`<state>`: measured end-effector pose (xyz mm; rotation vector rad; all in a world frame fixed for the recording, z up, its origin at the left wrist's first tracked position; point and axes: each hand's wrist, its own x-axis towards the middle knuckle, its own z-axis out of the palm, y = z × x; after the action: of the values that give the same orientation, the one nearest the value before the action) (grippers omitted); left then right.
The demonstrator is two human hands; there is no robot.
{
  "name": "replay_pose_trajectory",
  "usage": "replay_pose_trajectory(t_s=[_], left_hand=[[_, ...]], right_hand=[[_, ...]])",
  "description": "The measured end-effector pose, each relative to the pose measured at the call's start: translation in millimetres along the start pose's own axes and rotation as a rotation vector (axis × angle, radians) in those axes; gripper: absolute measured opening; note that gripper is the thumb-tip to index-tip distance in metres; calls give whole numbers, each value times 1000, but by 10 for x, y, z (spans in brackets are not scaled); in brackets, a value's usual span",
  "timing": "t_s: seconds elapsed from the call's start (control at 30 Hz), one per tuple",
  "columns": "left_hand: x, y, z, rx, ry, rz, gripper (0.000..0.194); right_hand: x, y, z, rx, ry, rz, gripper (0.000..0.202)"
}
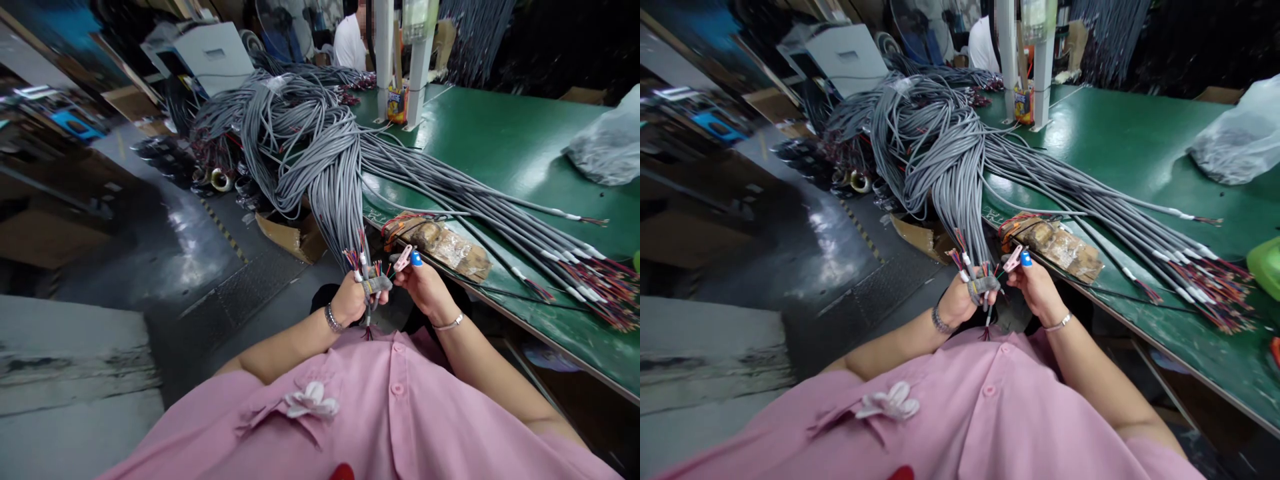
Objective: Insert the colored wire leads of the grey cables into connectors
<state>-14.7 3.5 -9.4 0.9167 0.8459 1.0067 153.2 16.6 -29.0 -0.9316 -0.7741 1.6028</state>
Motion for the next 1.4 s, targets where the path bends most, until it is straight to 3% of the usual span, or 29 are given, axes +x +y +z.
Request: replay_pose_trajectory(t_s=[0.1, 0.17, 0.33, 0.43, 0.57, 0.73, 1.0, 1.2, 1.4], left_hand=[[34, -12, 7, 37, -15, -27, 31], [52, -21, 12, 43, -12, -38, 32], [87, -30, 41, 16, -2, -46, 34], [94, -32, 58, 22, -6, -39, 33], [82, -27, 75, 82, -11, -26, 35], [67, -20, 83, 106, 11, -38, 38], [-8, -46, -32, 90, -36, 13, 33], [-39, -32, -40, 67, -15, 17, 32], [-4, -36, 21, 1, 40, 35, 31]], right_hand=[[27, 26, 8, -201, 150, -211, 48], [45, 50, 18, -220, 195, -252, 53], [113, 62, 75, 83, 89, -63, 52], [141, 63, 103, 173, 117, -70, 44], [155, 90, 111, 191, 147, -101, 42], [134, 97, 108, 193, 119, -36, 48], [43, 42, 98, 228, 56, -3, 48], [10, -6, 97, 193, 32, -42, 38], [67, 43, 64, 228, 24, -2, 48]])
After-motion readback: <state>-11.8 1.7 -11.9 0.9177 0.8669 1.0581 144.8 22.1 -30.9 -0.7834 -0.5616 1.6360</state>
